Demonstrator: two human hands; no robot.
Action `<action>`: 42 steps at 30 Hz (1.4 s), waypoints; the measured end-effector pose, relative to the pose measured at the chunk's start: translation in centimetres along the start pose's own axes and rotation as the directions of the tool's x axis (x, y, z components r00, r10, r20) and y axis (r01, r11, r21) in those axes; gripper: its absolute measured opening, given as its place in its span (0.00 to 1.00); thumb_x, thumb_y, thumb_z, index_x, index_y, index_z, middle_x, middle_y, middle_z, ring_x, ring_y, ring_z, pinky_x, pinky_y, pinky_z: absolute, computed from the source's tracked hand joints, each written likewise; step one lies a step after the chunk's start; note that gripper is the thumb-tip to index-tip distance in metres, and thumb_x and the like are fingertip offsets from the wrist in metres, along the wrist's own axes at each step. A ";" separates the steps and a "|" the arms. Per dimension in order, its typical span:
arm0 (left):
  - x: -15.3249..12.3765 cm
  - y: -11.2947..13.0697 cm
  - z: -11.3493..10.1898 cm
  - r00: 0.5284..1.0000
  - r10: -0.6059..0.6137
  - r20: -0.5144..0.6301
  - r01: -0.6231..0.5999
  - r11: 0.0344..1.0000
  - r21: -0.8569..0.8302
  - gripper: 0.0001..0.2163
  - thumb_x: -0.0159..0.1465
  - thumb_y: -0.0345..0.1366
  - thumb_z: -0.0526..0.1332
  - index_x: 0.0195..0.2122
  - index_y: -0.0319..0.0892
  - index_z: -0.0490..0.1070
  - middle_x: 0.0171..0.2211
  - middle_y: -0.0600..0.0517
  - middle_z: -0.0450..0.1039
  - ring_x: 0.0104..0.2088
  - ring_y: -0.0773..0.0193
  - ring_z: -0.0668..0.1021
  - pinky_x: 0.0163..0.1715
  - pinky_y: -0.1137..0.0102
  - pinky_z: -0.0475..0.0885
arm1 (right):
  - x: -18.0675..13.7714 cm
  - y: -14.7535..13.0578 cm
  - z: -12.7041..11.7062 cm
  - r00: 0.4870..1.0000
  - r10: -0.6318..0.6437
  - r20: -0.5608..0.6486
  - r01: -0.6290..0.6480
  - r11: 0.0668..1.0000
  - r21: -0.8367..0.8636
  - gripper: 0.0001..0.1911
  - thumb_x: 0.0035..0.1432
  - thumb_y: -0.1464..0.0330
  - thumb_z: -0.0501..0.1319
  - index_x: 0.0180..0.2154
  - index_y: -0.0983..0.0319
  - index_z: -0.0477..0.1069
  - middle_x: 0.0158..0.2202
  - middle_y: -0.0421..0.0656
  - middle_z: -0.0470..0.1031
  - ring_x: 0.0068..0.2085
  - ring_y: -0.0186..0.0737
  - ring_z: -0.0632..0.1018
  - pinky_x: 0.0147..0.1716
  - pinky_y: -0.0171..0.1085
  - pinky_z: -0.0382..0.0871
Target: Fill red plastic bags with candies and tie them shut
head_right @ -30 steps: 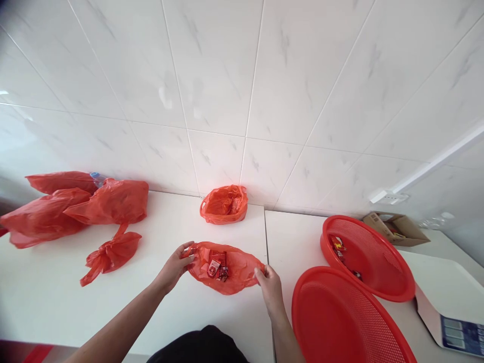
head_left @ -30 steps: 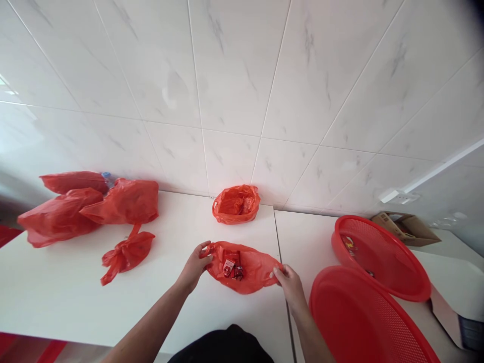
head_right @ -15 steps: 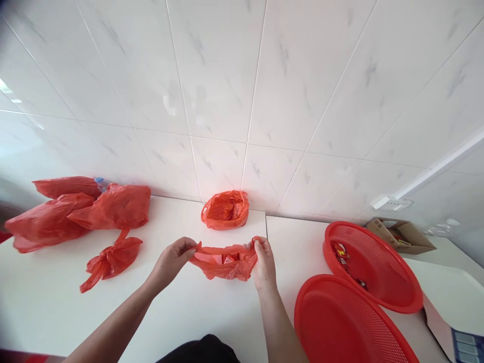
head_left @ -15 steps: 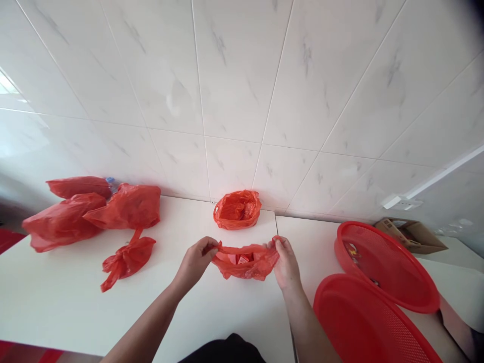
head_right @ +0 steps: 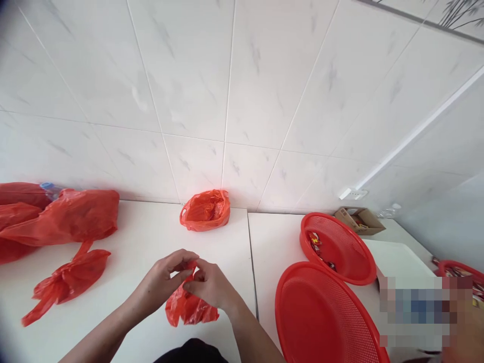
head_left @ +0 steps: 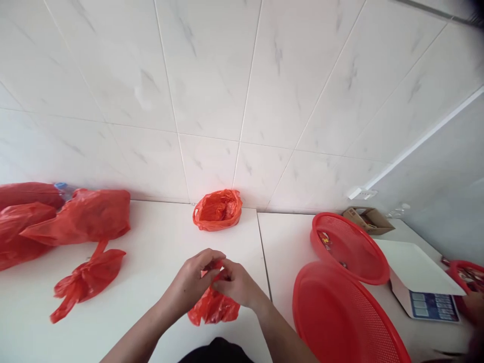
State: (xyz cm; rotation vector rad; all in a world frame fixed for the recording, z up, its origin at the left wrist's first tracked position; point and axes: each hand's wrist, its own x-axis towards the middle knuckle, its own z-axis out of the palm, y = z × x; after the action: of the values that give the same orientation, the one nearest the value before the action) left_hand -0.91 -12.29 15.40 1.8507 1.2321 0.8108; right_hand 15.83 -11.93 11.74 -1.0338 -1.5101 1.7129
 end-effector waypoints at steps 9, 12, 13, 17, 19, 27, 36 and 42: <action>0.4 -2.1 1.1 0.989 0.146 -0.015 -0.141 0.974 0.177 0.11 0.58 0.33 0.62 0.42 0.51 0.74 0.44 0.47 0.72 0.43 0.54 0.76 0.42 0.63 0.73 | 2.7 0.6 0.2 0.957 -0.050 -0.286 0.071 0.995 0.065 0.24 0.60 0.52 0.52 0.19 0.61 0.59 0.16 0.34 0.56 0.20 0.29 0.58 0.21 0.34 0.49; 0.6 -3.0 1.3 0.986 0.130 0.102 -0.144 0.979 0.145 0.08 0.61 0.35 0.58 0.39 0.52 0.75 0.42 0.49 0.74 0.41 0.56 0.77 0.40 0.66 0.73 | 3.2 1.2 0.0 0.966 -0.040 -0.256 0.066 0.994 0.091 0.26 0.61 0.50 0.50 0.20 0.62 0.63 0.17 0.35 0.58 0.20 0.29 0.60 0.20 0.33 0.51; 0.7 -3.4 1.4 0.986 0.121 0.117 -0.137 0.982 0.132 0.07 0.63 0.36 0.56 0.37 0.51 0.75 0.41 0.49 0.75 0.39 0.57 0.77 0.39 0.67 0.72 | 3.3 1.4 -0.1 0.973 -0.033 -0.230 0.052 0.996 0.075 0.26 0.61 0.49 0.50 0.22 0.62 0.66 0.17 0.36 0.60 0.19 0.29 0.61 0.20 0.32 0.53; 1.2 -5.4 1.4 0.999 0.013 0.051 -0.017 0.996 0.082 0.10 0.65 0.39 0.54 0.29 0.48 0.70 0.33 0.52 0.74 0.33 0.60 0.75 0.35 0.68 0.71 | 3.3 1.9 -1.1 0.993 0.000 -0.119 0.000 1.000 0.003 0.27 0.60 0.48 0.51 0.40 0.63 0.75 0.20 0.36 0.67 0.18 0.29 0.64 0.20 0.32 0.57; 1.6 -6.2 1.4 0.994 -0.078 -0.080 0.081 0.996 0.038 0.10 0.63 0.43 0.55 0.27 0.47 0.68 0.34 0.51 0.73 0.33 0.59 0.75 0.35 0.67 0.71 | 3.1 1.3 -1.7 0.995 -0.008 -0.095 0.008 1.000 0.002 0.26 0.58 0.49 0.55 0.44 0.61 0.75 0.22 0.36 0.68 0.20 0.29 0.65 0.22 0.32 0.59; 2.1 -4.9 1.8 0.963 -0.264 0.048 0.259 0.870 -0.419 0.15 0.61 0.52 0.56 0.29 0.45 0.62 0.27 0.55 0.69 0.28 0.64 0.70 0.29 0.71 0.67 | 2.4 -1.5 -2.6 0.987 -0.153 -0.047 0.140 0.968 -0.208 0.13 0.57 0.64 0.56 0.41 0.57 0.77 0.29 0.37 0.70 0.29 0.33 0.69 0.34 0.34 0.63; 2.4 -4.1 2.9 0.960 -0.281 -0.004 0.256 0.879 -0.402 0.08 0.58 0.40 0.58 0.27 0.44 0.60 0.22 0.59 0.61 0.24 0.68 0.65 0.25 0.73 0.60 | 3.3 1.3 -1.9 0.926 -0.144 -0.348 0.017 0.939 -0.345 0.18 0.50 0.74 0.54 0.37 0.54 0.77 0.36 0.41 0.79 0.38 0.41 0.77 0.40 0.39 0.67; 1.7 -4.6 1.7 0.971 -0.240 -0.013 0.235 0.958 -0.162 0.04 0.57 0.34 0.54 0.26 0.45 0.61 0.26 0.56 0.67 0.29 0.64 0.69 0.30 0.70 0.63 | 3.5 2.7 -3.1 0.941 -0.011 -0.338 0.047 0.994 0.099 0.13 0.50 0.66 0.60 0.37 0.61 0.77 0.32 0.42 0.78 0.34 0.39 0.77 0.39 0.40 0.70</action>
State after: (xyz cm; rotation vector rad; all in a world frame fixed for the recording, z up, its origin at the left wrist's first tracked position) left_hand -1.01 -9.94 10.79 1.5326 1.3397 0.7840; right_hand 16.86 -7.80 8.48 -1.1732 -1.1980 1.4869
